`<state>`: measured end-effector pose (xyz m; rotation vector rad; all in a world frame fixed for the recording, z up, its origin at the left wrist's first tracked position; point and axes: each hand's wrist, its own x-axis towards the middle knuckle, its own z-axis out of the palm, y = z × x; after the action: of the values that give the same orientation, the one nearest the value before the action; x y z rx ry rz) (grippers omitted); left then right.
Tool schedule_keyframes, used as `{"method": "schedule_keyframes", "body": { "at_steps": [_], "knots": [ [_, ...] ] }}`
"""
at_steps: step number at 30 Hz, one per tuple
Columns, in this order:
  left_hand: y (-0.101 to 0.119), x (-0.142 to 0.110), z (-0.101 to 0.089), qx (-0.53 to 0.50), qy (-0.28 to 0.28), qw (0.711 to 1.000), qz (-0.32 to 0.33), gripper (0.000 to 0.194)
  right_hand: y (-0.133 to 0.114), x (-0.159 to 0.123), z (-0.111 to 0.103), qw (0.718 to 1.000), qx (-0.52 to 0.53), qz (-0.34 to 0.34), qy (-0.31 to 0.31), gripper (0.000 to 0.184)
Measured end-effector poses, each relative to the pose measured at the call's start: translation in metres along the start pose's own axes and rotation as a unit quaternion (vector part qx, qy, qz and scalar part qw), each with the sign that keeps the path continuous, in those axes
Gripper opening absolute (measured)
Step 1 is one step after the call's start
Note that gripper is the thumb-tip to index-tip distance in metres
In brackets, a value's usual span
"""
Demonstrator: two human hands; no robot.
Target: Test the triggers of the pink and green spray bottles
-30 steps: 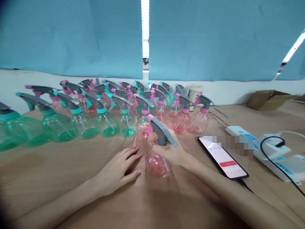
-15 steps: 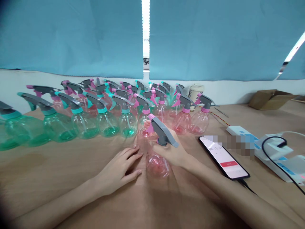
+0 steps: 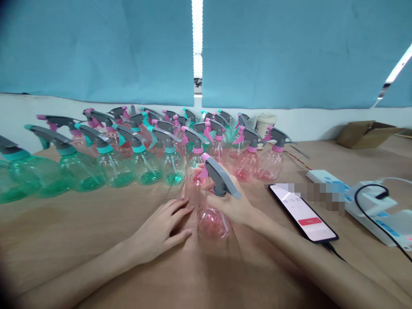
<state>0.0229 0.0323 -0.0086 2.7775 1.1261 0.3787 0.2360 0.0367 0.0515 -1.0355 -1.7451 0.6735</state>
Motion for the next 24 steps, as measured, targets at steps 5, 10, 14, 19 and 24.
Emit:
{"method": "schedule_keyframes", "body": {
  "at_steps": [5,10,14,19,24],
  "knots": [
    [0.0,0.0009,-0.0001,0.001,-0.006,1.0,-0.002,0.049,0.0034,-0.0015,-0.0008,1.0,-0.003,0.011,0.001,0.008],
    [-0.0001,0.0005,0.0003,-0.001,-0.006,1.0,-0.001,0.049,0.0053,-0.0017,-0.001,1.0,-0.011,0.0,0.005,0.011],
    [0.0001,-0.0003,0.0,0.001,-0.006,1.0,-0.003,0.049,-0.0001,0.0003,-0.0002,1.0,-0.006,-0.02,0.008,0.007],
    [0.0004,-0.0001,-0.0001,0.002,-0.008,1.0,-0.002,0.048,-0.0006,0.0008,-0.0006,0.999,0.007,-0.031,0.011,0.009],
    [0.0003,-0.0001,0.0,-0.002,-0.004,1.0,0.0,0.048,0.0051,0.0001,-0.0026,1.0,0.004,-0.026,-0.006,0.015]
  ]
}}
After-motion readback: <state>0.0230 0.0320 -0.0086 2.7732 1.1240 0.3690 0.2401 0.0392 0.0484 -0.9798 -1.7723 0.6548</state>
